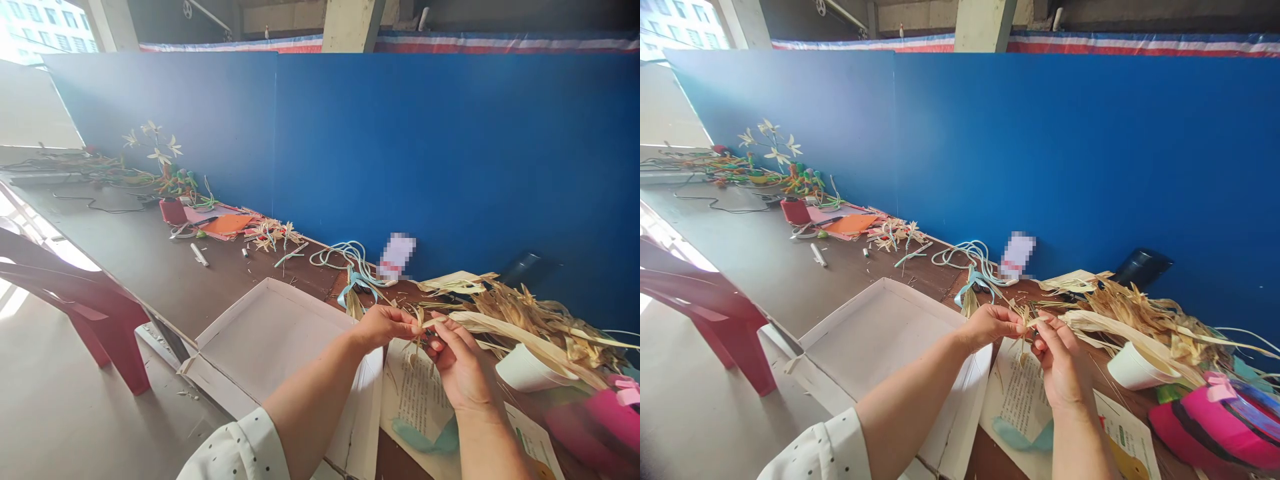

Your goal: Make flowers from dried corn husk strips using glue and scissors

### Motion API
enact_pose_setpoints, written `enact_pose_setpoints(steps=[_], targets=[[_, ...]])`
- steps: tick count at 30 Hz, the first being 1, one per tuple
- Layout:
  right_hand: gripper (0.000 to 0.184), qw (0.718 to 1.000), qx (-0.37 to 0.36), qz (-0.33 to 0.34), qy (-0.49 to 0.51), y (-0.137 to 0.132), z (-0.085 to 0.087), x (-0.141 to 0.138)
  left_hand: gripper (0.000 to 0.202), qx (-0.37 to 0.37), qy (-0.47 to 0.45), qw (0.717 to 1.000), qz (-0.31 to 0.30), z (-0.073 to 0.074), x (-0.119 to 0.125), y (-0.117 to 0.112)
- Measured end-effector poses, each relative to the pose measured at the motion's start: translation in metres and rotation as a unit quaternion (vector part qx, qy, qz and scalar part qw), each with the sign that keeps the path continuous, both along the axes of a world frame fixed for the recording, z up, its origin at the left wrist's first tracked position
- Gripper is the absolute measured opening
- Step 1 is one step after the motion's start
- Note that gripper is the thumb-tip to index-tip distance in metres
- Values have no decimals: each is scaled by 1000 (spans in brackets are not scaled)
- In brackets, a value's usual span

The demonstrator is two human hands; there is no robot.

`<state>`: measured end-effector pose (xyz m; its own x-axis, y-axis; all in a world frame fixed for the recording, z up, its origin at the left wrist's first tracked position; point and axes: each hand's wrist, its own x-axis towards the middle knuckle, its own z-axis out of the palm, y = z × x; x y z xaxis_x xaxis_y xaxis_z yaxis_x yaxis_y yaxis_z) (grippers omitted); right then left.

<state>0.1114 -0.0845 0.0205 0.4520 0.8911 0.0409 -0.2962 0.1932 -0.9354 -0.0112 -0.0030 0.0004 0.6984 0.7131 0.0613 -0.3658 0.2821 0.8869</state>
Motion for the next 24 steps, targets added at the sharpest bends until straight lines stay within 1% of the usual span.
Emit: enact_pose_setpoints(steps=[3, 8, 14, 19, 24], targets=[[45, 1000, 0, 6, -27, -1, 0, -2, 47, 12, -7, 1000, -6, -3, 1, 1], [46, 998, -7, -11, -64, -2, -1, -2, 48, 17, -1, 1000, -7, -6, 1, 2], [49, 998, -12, -25, -61, -2, 2, -4, 48, 20, 3, 1000, -14, -9, 3, 3], [51, 998, -10, -30, -60, -2, 2, -5, 51, 26, 17, 999, -12, -8, 3, 2], [52, 998, -4, -30, -58, -2, 2, -5, 50, 36, 17, 999, -8, -9, 2, 2]])
